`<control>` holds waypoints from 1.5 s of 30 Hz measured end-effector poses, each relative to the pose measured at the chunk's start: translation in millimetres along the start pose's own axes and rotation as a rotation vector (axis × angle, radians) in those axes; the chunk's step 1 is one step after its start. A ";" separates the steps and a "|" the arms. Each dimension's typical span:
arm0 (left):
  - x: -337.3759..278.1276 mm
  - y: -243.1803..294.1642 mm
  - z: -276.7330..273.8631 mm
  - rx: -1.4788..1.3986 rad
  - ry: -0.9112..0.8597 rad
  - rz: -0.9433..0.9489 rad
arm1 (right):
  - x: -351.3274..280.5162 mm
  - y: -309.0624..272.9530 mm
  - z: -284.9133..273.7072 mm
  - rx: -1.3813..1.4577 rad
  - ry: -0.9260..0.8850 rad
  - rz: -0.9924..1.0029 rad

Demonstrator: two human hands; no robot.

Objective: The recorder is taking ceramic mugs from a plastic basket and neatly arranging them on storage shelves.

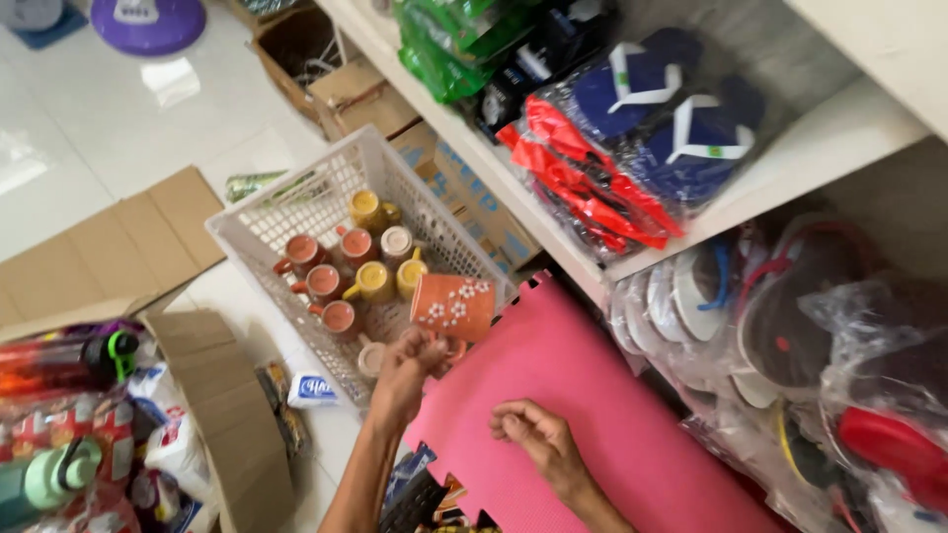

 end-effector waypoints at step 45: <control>-80.8 79.7 267.9 -0.313 -0.483 0.040 | -181.6 -287.0 -28.0 -1.092 0.699 -1.461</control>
Point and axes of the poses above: each hand's wrist, its own x-axis towards the middle knuckle, its own z-axis out of the palm, y = z × x, the point moved 5 cm from there along x, towards the middle knuckle, and after that the axes turned 3 degrees about y, right-handed, at the moved point
